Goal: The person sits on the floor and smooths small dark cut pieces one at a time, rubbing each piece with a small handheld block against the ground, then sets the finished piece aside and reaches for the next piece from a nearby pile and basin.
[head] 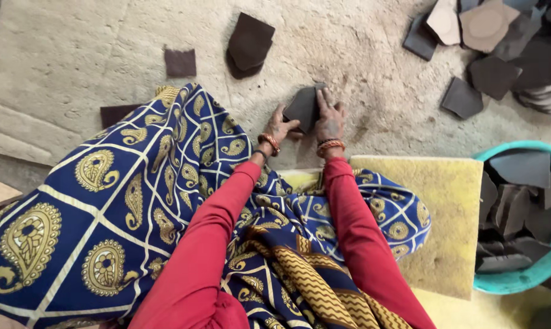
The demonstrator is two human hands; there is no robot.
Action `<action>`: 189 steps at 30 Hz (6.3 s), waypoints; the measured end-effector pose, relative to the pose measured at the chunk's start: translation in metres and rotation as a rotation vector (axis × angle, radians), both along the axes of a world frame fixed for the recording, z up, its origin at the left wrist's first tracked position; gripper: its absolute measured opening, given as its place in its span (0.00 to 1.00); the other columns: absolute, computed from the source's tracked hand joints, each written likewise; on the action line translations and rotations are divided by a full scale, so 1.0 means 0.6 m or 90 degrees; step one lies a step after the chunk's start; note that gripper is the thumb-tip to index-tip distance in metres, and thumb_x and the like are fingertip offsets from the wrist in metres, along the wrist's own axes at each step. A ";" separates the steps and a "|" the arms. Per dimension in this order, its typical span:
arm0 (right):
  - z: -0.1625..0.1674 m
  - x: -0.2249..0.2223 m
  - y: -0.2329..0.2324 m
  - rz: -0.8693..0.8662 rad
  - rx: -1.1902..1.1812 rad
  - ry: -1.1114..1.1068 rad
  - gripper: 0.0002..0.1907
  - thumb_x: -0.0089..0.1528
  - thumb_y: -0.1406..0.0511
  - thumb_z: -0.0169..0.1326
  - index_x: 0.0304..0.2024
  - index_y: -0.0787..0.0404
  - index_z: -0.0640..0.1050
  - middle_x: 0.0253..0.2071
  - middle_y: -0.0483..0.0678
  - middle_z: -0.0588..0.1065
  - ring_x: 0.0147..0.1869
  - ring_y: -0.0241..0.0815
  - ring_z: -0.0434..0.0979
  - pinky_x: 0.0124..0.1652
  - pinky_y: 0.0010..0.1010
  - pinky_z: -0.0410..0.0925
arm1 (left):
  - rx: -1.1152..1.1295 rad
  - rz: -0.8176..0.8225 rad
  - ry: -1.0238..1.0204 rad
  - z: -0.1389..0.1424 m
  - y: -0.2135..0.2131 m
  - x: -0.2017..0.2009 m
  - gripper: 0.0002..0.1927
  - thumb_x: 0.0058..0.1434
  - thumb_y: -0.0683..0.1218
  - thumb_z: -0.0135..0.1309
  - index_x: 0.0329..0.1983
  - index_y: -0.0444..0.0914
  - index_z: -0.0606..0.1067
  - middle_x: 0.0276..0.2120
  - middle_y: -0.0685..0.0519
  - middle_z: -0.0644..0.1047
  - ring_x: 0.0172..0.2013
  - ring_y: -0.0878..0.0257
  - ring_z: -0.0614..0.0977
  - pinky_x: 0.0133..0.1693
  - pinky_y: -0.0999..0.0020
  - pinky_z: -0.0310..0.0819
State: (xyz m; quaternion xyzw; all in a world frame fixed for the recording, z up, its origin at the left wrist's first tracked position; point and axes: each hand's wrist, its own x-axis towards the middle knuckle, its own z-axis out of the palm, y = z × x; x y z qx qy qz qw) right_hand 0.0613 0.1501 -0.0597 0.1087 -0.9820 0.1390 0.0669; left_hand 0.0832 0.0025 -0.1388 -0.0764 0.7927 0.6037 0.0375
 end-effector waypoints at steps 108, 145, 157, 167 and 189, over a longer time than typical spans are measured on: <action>0.026 0.043 -0.076 0.045 0.079 -0.099 0.39 0.57 0.73 0.50 0.72 0.51 0.65 0.75 0.50 0.64 0.60 0.56 0.71 0.58 0.48 0.63 | 0.134 -0.017 -0.048 0.022 -0.010 0.003 0.22 0.65 0.47 0.57 0.59 0.33 0.70 0.47 0.43 0.80 0.44 0.56 0.83 0.46 0.64 0.79; 0.025 -0.026 -0.029 -0.026 -0.042 -0.062 0.32 0.64 0.69 0.45 0.72 0.48 0.69 0.74 0.47 0.65 0.60 0.59 0.70 0.62 0.48 0.61 | 0.141 -0.012 -0.047 0.007 -0.009 0.006 0.32 0.65 0.49 0.60 0.64 0.26 0.66 0.52 0.38 0.78 0.50 0.50 0.80 0.52 0.60 0.75; 0.061 0.007 -0.032 -0.055 0.009 -0.094 0.38 0.59 0.73 0.47 0.72 0.46 0.67 0.75 0.41 0.65 0.66 0.58 0.68 0.67 0.48 0.58 | 0.339 -0.030 -0.101 0.039 -0.013 -0.004 0.26 0.66 0.43 0.57 0.63 0.31 0.63 0.48 0.39 0.78 0.42 0.48 0.84 0.40 0.58 0.83; 0.058 0.032 -0.023 -0.055 0.069 -0.022 0.30 0.62 0.70 0.46 0.68 0.47 0.71 0.69 0.43 0.71 0.74 0.59 0.64 0.69 0.48 0.57 | 0.555 -0.017 -0.170 0.062 -0.013 -0.010 0.21 0.66 0.36 0.50 0.61 0.34 0.61 0.47 0.42 0.76 0.37 0.47 0.86 0.30 0.53 0.86; 0.059 -0.024 -0.064 -0.001 0.007 -0.047 0.40 0.54 0.71 0.50 0.71 0.47 0.68 0.73 0.48 0.64 0.64 0.62 0.69 0.68 0.51 0.59 | 0.258 -0.019 -0.114 0.053 -0.014 -0.010 0.16 0.65 0.40 0.57 0.54 0.32 0.70 0.38 0.45 0.81 0.37 0.57 0.84 0.38 0.66 0.81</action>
